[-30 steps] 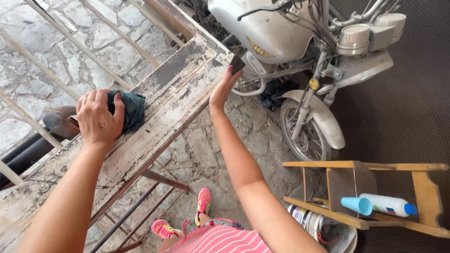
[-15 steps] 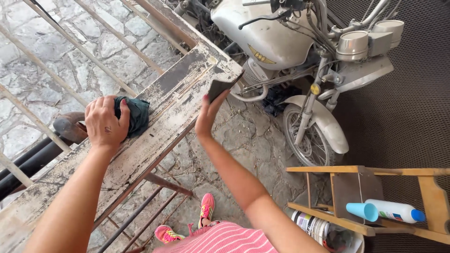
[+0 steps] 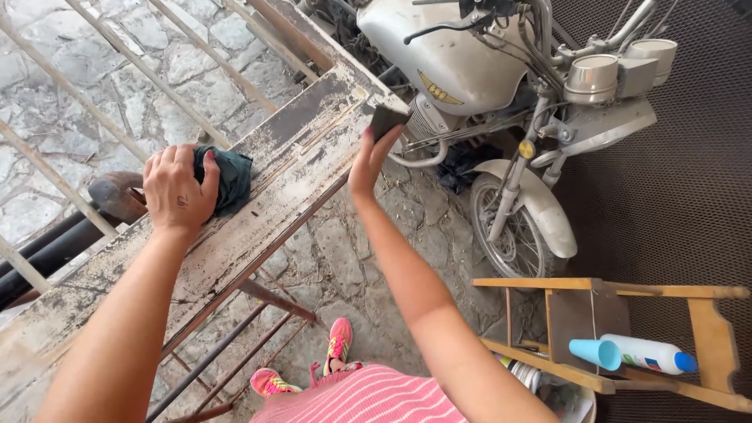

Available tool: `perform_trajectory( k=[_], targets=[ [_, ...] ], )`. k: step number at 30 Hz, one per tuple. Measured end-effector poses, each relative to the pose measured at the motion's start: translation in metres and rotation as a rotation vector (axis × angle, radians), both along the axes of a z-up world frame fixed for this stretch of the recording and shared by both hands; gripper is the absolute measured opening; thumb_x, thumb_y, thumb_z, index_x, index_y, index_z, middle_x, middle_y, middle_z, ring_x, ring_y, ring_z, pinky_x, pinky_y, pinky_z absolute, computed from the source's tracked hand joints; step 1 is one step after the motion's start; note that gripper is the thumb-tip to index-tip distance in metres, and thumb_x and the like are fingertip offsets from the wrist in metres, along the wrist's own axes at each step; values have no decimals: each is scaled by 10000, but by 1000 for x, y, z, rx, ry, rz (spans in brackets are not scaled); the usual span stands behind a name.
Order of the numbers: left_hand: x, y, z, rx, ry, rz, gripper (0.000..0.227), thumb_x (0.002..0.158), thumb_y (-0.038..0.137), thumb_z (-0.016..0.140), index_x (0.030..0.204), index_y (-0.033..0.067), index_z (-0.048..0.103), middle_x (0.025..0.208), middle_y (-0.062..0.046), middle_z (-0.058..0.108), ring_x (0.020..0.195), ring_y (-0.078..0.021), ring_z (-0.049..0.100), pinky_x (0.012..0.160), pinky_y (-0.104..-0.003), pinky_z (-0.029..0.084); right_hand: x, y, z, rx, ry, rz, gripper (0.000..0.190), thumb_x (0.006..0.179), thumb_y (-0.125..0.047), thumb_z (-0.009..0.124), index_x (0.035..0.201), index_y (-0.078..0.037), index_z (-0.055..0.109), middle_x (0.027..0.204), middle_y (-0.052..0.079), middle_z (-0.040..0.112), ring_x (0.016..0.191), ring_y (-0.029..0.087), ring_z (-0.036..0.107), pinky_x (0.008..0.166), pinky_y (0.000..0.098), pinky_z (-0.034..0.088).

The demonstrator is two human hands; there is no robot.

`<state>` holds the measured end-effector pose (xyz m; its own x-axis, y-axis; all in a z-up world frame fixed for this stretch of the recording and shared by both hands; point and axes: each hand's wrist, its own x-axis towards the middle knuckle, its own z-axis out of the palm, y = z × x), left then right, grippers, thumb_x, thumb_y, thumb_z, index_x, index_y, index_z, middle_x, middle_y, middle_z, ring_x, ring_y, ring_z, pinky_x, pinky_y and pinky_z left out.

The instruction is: Sanding a wooden board with a sanding block and wiping it clean with a cloth.

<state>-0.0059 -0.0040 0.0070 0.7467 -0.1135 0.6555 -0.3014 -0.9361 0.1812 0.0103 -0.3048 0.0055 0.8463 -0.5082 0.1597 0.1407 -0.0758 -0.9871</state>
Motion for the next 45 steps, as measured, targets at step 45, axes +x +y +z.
perform_trajectory(
  k=[45],
  targets=[
    [-9,-10,34,-34,146,-55,371,1145,316,494,1014,3,645,941,-155,687,811,-332,618,820,-457,472,0,18,24,151,-36,-56,993,932,-622,336,1556,-24,-154,1672,255,-52,1557,328,114,1287,445,156]
  ],
)
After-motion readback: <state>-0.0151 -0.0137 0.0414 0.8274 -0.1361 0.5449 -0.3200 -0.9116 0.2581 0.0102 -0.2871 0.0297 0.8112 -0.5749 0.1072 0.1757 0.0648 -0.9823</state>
